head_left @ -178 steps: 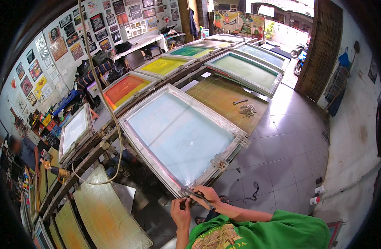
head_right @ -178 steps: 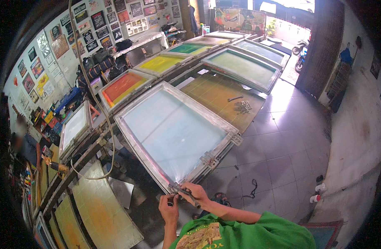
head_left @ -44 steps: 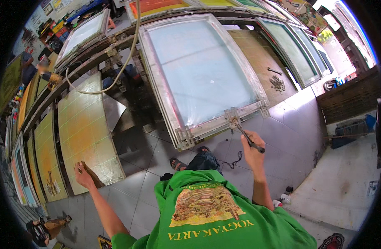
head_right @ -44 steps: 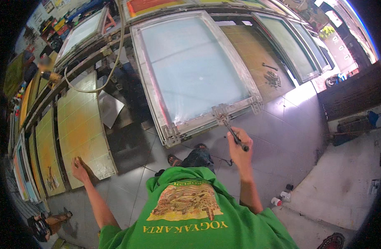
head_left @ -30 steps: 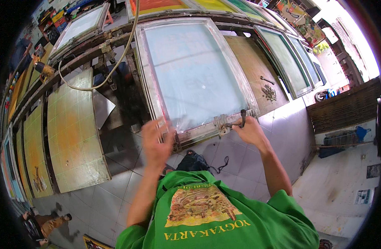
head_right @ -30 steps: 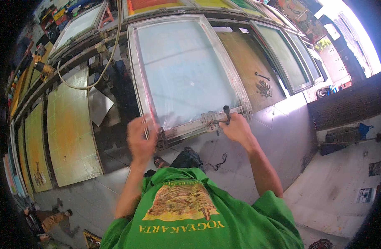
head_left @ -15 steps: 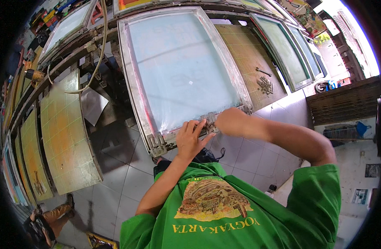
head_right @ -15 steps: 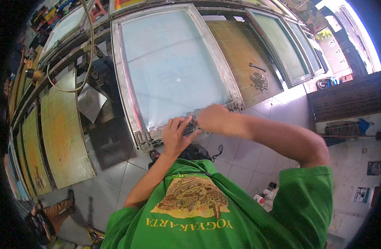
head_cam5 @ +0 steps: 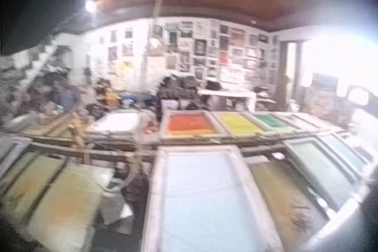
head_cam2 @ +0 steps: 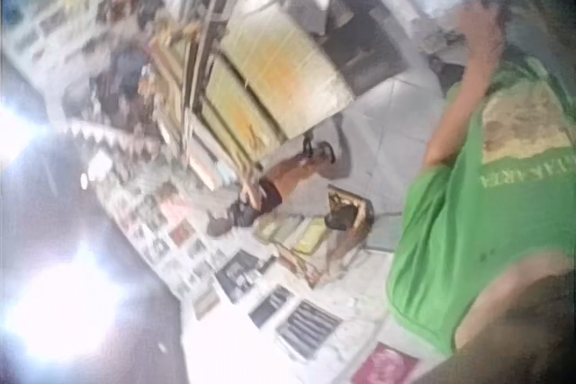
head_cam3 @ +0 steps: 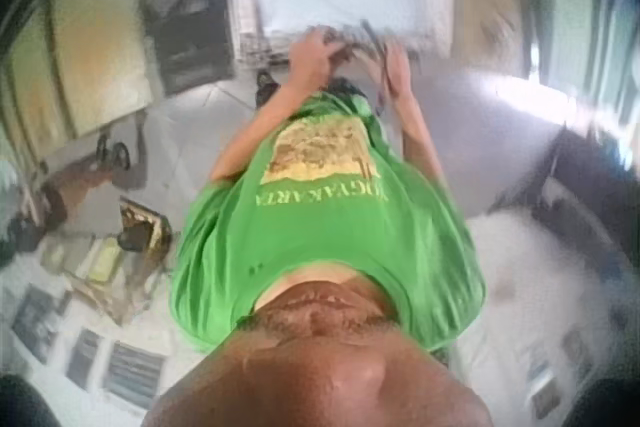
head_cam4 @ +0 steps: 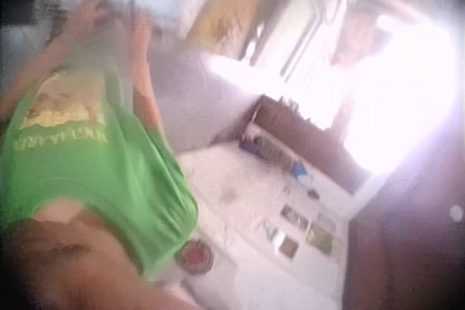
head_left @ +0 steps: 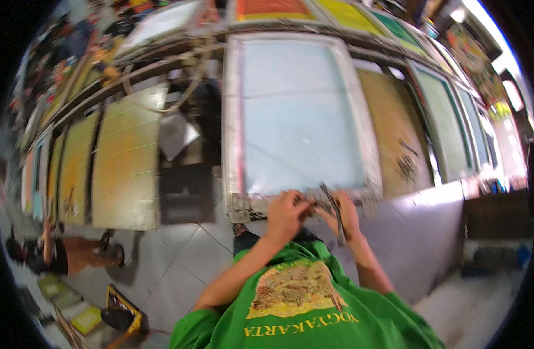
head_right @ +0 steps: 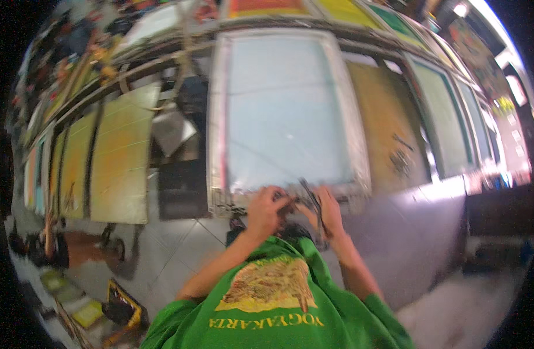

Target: The person uses a wrench to tighten bolts on a screen frame, then lifts and places the frame onto a workbench. The person repeats the tightening and placement process on another frame. A woman in the background wipes a nearby frame.

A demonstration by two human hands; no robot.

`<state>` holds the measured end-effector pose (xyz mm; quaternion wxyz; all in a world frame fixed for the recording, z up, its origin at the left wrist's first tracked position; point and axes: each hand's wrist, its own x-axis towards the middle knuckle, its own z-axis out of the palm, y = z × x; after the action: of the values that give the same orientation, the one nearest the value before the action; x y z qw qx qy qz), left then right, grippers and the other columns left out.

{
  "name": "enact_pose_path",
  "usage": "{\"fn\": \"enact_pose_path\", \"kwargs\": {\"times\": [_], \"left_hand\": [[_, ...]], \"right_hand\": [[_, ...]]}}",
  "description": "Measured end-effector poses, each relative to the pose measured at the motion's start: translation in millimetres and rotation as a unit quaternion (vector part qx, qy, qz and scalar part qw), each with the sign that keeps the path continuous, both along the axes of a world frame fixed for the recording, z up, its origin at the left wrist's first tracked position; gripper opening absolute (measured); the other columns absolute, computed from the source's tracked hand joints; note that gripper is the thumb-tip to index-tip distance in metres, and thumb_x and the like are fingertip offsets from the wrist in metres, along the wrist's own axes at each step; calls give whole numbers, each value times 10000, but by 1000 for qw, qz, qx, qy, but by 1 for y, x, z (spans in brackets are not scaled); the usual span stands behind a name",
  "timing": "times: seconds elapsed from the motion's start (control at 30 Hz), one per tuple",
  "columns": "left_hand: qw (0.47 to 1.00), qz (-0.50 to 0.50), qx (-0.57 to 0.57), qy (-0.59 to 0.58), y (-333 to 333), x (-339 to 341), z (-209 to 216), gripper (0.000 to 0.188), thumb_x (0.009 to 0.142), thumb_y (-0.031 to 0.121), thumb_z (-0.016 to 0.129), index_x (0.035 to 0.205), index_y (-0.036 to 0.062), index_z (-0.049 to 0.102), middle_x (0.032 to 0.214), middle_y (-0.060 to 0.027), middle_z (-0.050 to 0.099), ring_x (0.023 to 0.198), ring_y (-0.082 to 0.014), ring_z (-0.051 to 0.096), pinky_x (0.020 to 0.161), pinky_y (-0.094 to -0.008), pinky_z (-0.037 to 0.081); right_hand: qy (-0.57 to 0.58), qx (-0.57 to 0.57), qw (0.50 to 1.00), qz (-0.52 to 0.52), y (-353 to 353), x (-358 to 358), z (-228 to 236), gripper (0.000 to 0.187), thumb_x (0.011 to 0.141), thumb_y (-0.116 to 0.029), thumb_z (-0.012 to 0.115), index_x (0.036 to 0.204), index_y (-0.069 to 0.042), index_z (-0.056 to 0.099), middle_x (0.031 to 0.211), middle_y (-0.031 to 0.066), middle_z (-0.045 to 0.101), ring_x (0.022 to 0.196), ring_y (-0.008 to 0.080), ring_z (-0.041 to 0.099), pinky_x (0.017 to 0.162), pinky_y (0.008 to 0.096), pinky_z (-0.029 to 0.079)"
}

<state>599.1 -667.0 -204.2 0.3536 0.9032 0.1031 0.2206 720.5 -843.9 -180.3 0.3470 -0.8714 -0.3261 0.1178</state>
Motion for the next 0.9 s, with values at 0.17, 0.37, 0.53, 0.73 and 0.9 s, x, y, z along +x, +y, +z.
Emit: {"fn": "enact_pose_path", "kwargs": {"times": [0.17, 0.37, 0.53, 0.73, 0.9], "left_hand": [[995, 70, -9, -73, -18, -3, -18, 183, 808, 203, 837, 958, 148, 747, 1044, -55, 639, 990, -301, 642, 826, -447, 526], [992, 107, 27, -56, -26, -7, -24, 234, 886, 265, 812, 1065, 151, 714, 1115, -61, 629, 1071, -307, 619, 881, -452, 500], [992, 78, 45, -90, -29, -11, -16, 239, 896, 282, 812, 1068, 149, 712, 1153, -58, 626, 1104, -300, 615, 899, -450, 487], [991, 105, 22, -81, -34, -3, -30, 294, 890, 314, 819, 1080, 125, 699, 1151, -81, 623, 1099, -293, 609, 903, -445, 480], [987, 130, 48, -76, -37, -4, -18, 331, 913, 337, 806, 1098, 95, 678, 1135, -88, 626, 1073, -295, 602, 899, -448, 472]], "right_hand": [[76, 219, 971, -65, -3, -24, -46, 388, 873, -47, 869, 1173, 14, 630, 1057, 100, 675, 952, 150, 625, 805, 325, 537], [-24, 186, 981, -41, -7, -14, -49, 230, 918, -21, 825, 1081, -10, 663, 882, 21, 671, 735, 108, 564, 711, 275, 517], [55, 188, 980, -23, -13, -2, -53, 242, 902, -22, 794, 1129, 2, 713, 939, 97, 743, 790, 181, 682, 779, 340, 554], [-29, 179, 983, 6, -5, -2, -43, 179, 927, -44, 751, 1090, 7, 700, 981, 113, 736, 813, 187, 678, 755, 342, 553], [78, 226, 971, -15, -7, -4, -52, 179, 917, -32, 749, 1071, 19, 674, 899, 126, 689, 809, 223, 679, 739, 365, 539]]}}
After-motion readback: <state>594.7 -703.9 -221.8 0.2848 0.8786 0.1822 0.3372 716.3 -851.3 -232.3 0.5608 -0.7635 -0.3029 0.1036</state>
